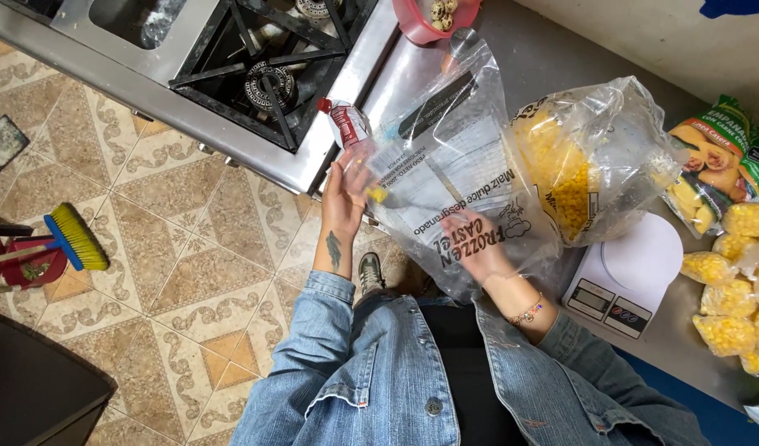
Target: The person portions frozen corn from a large bag into small plastic bags using a spoon and a digital scale. They weigh each portion, tie the bags, and place them on the counter.
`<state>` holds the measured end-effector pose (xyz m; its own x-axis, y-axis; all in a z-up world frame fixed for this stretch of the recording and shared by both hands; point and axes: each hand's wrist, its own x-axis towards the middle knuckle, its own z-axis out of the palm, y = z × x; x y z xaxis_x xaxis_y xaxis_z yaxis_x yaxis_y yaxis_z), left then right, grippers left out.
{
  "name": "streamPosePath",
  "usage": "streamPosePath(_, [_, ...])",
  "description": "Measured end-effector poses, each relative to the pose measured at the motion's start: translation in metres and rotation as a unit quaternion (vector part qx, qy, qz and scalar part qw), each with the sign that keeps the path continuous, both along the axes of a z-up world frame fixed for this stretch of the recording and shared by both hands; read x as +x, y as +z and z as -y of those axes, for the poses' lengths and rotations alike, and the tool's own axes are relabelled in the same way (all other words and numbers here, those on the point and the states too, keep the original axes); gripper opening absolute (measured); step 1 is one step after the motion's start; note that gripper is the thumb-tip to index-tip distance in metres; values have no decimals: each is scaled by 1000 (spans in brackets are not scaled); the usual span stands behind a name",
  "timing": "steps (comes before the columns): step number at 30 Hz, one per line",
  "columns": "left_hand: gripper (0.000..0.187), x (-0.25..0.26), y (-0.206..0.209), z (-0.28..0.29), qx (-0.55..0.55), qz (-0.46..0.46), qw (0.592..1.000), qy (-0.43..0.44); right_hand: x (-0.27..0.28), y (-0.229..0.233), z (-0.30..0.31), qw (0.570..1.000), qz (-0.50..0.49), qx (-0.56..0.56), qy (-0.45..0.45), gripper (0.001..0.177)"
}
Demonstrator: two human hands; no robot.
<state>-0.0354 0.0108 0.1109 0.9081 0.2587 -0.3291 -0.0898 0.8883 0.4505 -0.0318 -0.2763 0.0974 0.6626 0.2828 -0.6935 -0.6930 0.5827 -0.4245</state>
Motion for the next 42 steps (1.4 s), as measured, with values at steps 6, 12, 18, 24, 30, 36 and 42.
streamPosePath(6, [49,-3,-23,-1,1,-17,1000,-2,6,11,-6,996,68,30,43,53])
streamPosePath(12, [47,-4,-17,8,23,-27,999,10,12,30,-25,986,123,35,104,45])
streamPosePath(18, [36,-6,-19,6,27,-45,998,36,10,37,-22,970,93,218,49,39])
streamPosePath(24, [36,-5,-18,-7,9,-46,998,48,6,86,-31,959,81,272,-18,44])
streamPosePath(30, [40,25,19,-43,25,4,994,103,16,98,-36,992,79,67,-70,41])
streamPosePath(36, [28,77,0,-177,-178,135,969,107,13,100,-10,990,91,-37,-98,34])
streamPosePath(42, [57,124,-38,-330,-68,105,961,246,-42,176,50,963,184,67,-185,19])
